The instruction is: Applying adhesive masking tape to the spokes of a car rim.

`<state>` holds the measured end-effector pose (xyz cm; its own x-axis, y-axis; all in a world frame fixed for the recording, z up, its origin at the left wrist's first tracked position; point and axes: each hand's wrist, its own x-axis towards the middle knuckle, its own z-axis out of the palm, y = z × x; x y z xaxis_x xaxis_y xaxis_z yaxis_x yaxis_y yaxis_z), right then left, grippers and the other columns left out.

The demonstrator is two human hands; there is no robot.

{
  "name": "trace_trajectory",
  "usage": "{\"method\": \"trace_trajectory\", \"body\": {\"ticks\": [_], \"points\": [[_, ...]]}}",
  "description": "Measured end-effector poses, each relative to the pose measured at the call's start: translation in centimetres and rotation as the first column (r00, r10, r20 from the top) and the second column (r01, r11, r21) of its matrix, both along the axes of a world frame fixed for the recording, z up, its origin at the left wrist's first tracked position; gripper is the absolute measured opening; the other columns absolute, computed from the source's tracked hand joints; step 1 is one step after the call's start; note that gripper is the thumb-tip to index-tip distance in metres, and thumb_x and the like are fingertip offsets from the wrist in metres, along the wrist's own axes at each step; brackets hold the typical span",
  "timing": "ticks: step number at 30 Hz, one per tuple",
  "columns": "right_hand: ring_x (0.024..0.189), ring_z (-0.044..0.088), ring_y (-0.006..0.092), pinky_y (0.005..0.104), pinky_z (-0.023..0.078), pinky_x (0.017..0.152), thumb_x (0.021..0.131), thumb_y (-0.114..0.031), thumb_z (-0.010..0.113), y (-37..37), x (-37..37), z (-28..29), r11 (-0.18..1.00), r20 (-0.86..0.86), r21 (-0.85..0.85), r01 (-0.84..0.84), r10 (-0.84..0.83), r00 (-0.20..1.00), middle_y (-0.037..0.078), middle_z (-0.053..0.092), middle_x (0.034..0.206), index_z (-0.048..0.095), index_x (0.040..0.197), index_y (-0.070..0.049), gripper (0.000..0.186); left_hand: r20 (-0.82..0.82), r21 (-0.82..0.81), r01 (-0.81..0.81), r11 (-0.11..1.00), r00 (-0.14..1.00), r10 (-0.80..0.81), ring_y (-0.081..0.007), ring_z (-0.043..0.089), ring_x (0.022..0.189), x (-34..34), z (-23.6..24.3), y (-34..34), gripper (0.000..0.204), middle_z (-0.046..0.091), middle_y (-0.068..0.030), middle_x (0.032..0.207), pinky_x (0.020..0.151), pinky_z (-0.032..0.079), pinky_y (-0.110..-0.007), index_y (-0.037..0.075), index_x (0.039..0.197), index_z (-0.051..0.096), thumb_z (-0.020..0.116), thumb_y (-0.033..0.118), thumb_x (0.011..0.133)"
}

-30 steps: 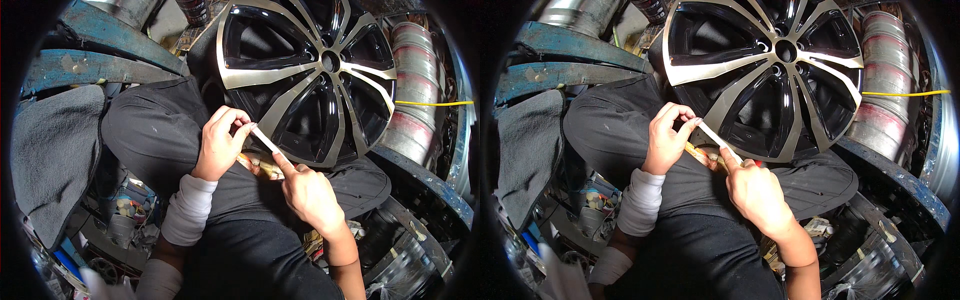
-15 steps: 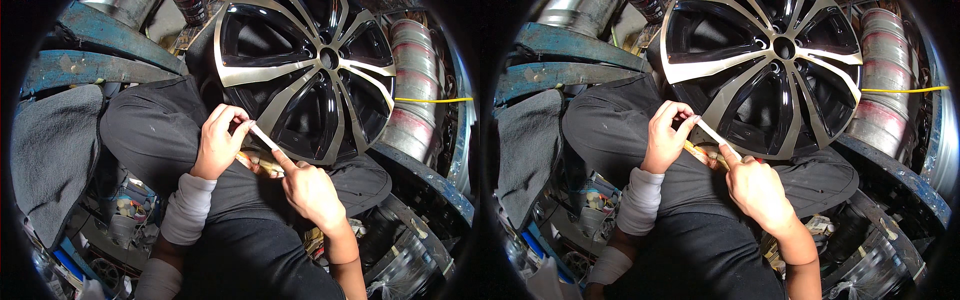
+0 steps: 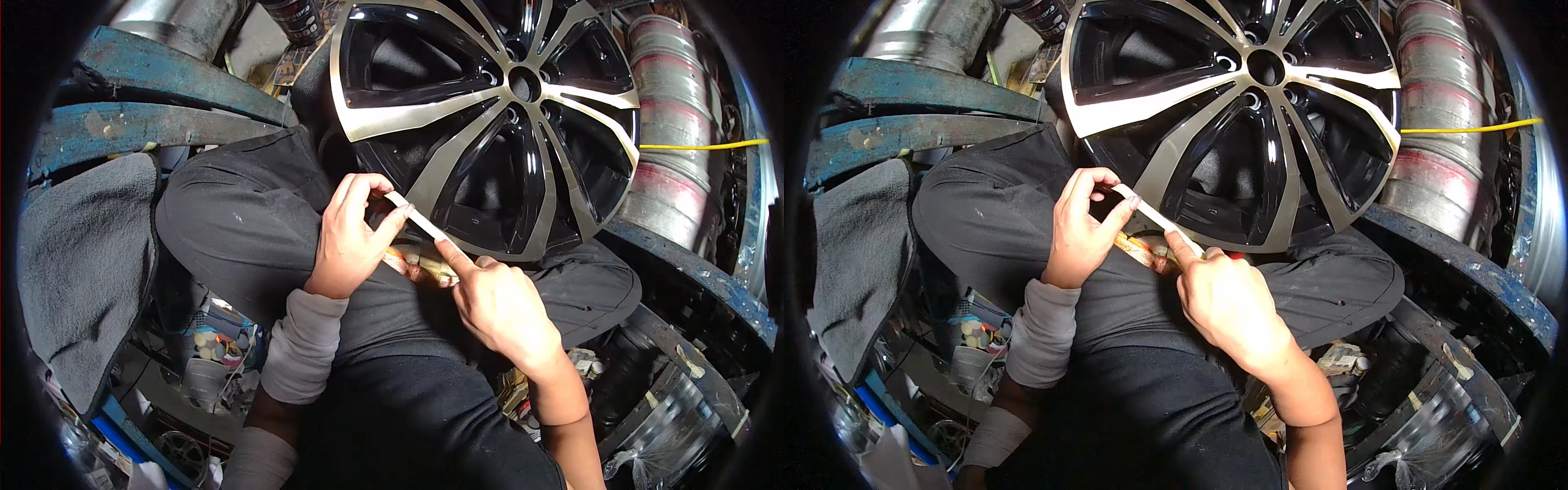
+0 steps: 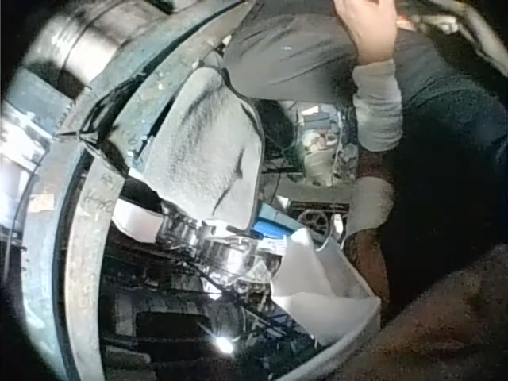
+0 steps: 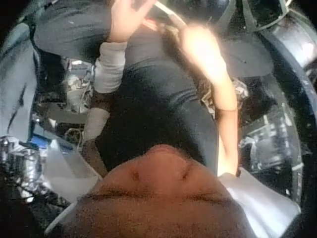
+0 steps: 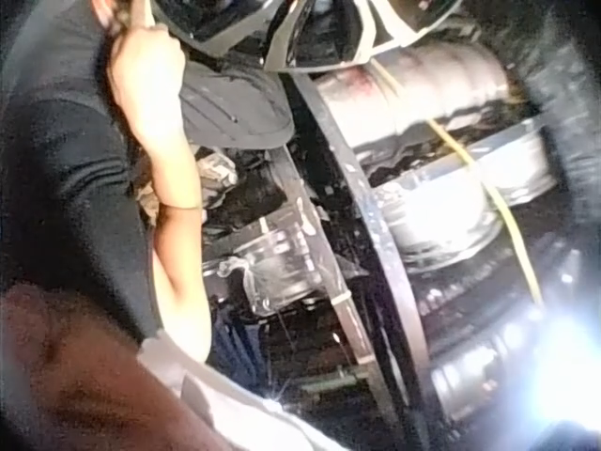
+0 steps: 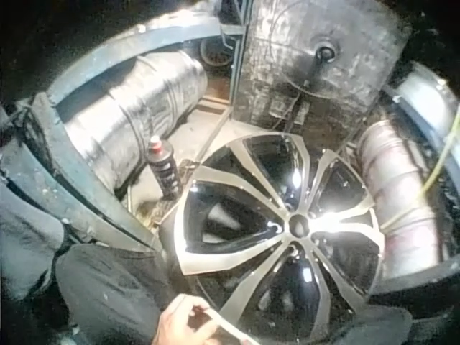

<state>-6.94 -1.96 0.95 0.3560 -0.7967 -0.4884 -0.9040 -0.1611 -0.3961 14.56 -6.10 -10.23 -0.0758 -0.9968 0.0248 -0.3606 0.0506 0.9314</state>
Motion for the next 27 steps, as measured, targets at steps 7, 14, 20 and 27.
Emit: {"method": "trace_trajectory", "body": {"ticks": [7,14,20,27], "points": [[0.064,0.074,0.0362,0.0456,0.063,0.064,0.098,-0.018,0.066,-0.04,-0.30,0.41,1.000,-0.011,-0.003,0.009,-0.009,1.000,0.021,0.070,0.080,0.065,0.145,-0.002,0.050,0.038,0.032,0.007,0.999,0.999,-0.008,-0.0181,0.066,0.092,-0.17,0.03,0.22,0.035,0.068,-0.0067,0.105,0.082,0.051,-0.031,0.004,0.113,0.066,0.089,0.010,0.087],[0.066,0.075,0.0368,0.0467,0.064,0.066,0.098,-0.018,0.066,-0.18,-0.29,0.27,0.998,0.013,-0.009,0.055,-0.055,0.998,0.024,0.072,0.079,0.066,0.143,-0.002,0.048,0.073,0.013,0.004,1.000,0.997,-0.005,-0.0177,0.066,0.091,-0.18,0.01,0.30,0.034,0.069,-0.0068,0.106,0.081,0.051,-0.031,0.004,0.114,0.066,0.088,0.010,0.089],[0.065,0.075,0.0363,0.0463,0.064,0.065,0.098,-0.017,0.066,-0.13,-0.39,0.10,0.998,0.030,-0.036,0.060,-0.059,0.998,0.022,0.072,0.076,0.066,0.141,0.000,0.047,0.094,0.008,0.009,1.000,0.996,-0.010,-0.0172,0.067,0.091,-0.19,-0.01,0.41,0.034,0.070,-0.0066,0.106,0.080,0.051,-0.031,0.004,0.115,0.066,0.088,0.012,0.090],[0.064,0.074,0.0352,0.0458,0.063,0.065,0.097,-0.016,0.066,-0.07,-0.33,0.05,0.997,0.041,-0.046,0.056,-0.054,0.998,0.021,0.071,0.074,0.067,0.140,0.000,0.046,0.095,-0.002,0.006,1.000,0.996,-0.006,-0.0165,0.067,0.091,-0.22,-0.28,0.59,0.034,0.070,-0.0064,0.105,0.080,0.051,-0.030,0.004,0.116,0.066,0.088,0.012,0.090]]}}
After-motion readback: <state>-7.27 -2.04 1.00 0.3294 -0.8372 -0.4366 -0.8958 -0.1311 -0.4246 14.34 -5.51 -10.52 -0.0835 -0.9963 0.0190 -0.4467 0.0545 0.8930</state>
